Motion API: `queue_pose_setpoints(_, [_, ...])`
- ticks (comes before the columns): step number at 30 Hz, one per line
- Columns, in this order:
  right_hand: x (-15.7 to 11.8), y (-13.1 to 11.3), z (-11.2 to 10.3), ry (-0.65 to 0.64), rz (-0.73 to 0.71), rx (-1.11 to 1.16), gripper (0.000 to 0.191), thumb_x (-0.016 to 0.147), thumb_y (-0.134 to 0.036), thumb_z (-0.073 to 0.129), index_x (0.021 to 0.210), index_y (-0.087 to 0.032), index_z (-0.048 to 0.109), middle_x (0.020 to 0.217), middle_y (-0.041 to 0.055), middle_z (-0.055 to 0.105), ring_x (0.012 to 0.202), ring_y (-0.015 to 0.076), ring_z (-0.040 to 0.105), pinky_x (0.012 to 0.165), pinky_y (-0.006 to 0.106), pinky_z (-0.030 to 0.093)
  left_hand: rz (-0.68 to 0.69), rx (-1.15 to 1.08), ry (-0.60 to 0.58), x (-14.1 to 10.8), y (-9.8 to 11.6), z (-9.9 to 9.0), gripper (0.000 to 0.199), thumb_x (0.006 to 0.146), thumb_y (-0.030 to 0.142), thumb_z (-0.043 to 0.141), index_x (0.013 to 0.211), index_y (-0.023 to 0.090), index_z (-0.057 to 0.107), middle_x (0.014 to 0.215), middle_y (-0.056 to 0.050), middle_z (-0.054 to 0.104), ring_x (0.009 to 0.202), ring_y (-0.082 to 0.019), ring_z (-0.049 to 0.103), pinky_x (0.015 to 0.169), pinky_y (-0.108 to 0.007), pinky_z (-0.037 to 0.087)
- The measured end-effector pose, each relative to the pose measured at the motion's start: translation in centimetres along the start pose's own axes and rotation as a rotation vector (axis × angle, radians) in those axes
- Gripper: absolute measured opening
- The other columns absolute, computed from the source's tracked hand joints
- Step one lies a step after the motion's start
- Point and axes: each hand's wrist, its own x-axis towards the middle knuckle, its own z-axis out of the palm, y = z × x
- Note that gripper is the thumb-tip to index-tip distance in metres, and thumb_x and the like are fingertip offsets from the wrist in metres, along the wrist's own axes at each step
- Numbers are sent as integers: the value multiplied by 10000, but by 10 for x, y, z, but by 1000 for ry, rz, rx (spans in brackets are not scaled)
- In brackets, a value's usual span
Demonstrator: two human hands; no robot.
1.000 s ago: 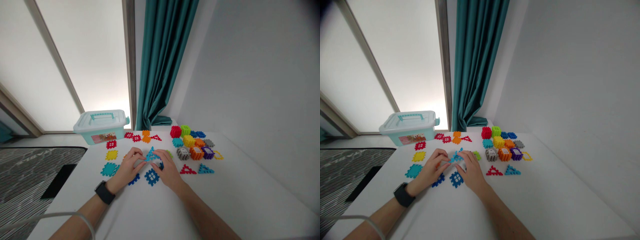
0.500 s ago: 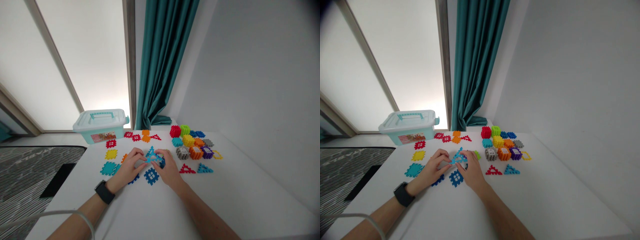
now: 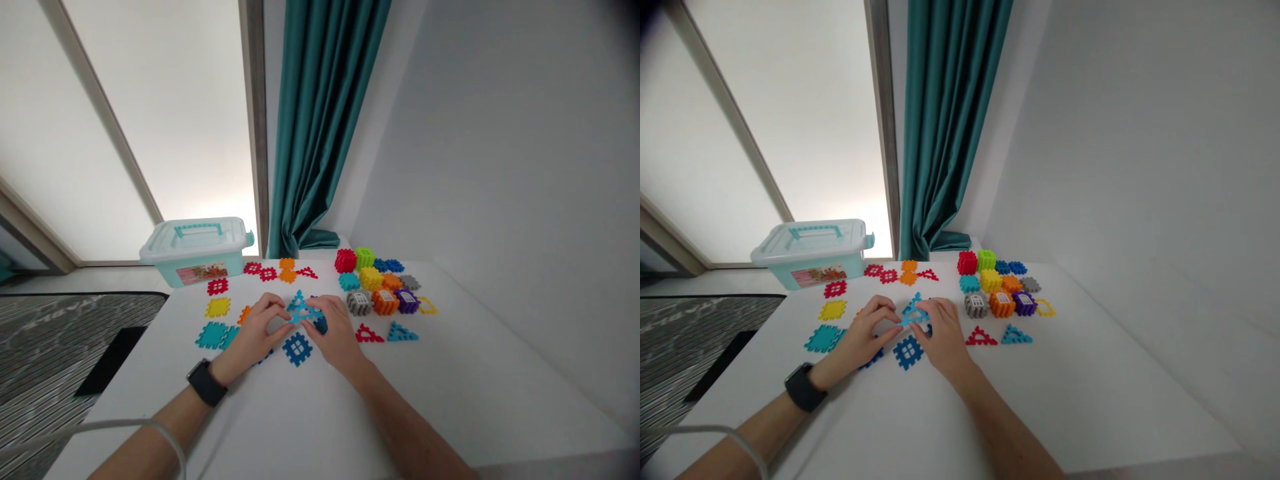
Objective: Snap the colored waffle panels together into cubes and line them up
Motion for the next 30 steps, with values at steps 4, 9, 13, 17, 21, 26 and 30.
queue_pose_setpoints(4, [0,2,-9,13,-58,-1,141,907,-212,618,1046,-233,602,1102,75,701,1100,257,587,972,458,476,-7,-36,-2,4,10,7,34,886,184,636,899,214,625,1072,-47,555,1027,-194,584,942,-343,487])
queue_pose_setpoints(9, [-8,10,-24,20,-57,-18,71,911,-202,604,972,-237,615,1109,70,711,1101,252,597,989,477,469,-25,-23,-33,8,20,18,29,880,201,628,901,214,614,1077,-51,559,1036,-204,587,938,-367,503])
queue_pose_setpoints(13, [-23,22,-40,27,-1,-43,78,903,-210,616,971,-242,636,1099,71,716,1095,252,607,987,490,474,34,-2,-82,14,27,34,14,883,206,620,870,210,619,1075,-65,565,1032,-217,588,913,-384,510])
queue_pose_setpoints(17, [-41,39,-60,54,59,-72,80,901,-232,618,967,-244,661,1102,77,717,1092,256,618,979,493,484,111,7,-91,25,35,61,33,873,195,625,842,209,622,1056,-66,586,1013,-221,584,889,-385,507])
queue_pose_setpoints(21, [-58,60,-86,66,100,-116,82,899,-237,622,962,-241,673,1100,77,722,1088,257,622,973,492,485,141,52,-136,39,45,89,49,886,186,600,850,199,629,996,-66,608,965,-219,585,873,-381,491])
queue_pose_setpoints(26, [-80,92,-118,105,191,-178,82,900,-278,625,932,-229,683,1079,86,729,1072,265,628,952,499,495,199,164,-225,54,58,116,92,916,214,579,850,195,641,975,-63,628,946,-229,577,879,-408,457])
queue_pose_setpoints(30, [-90,113,-134,83,240,-196,75,888,-269,635,912,-230,694,1078,83,732,1046,261,638,937,496,507,231,247,-291,63,67,135,74,917,228,601,876,202,657,991,-55,631,965,-236,569,855,-406,443])
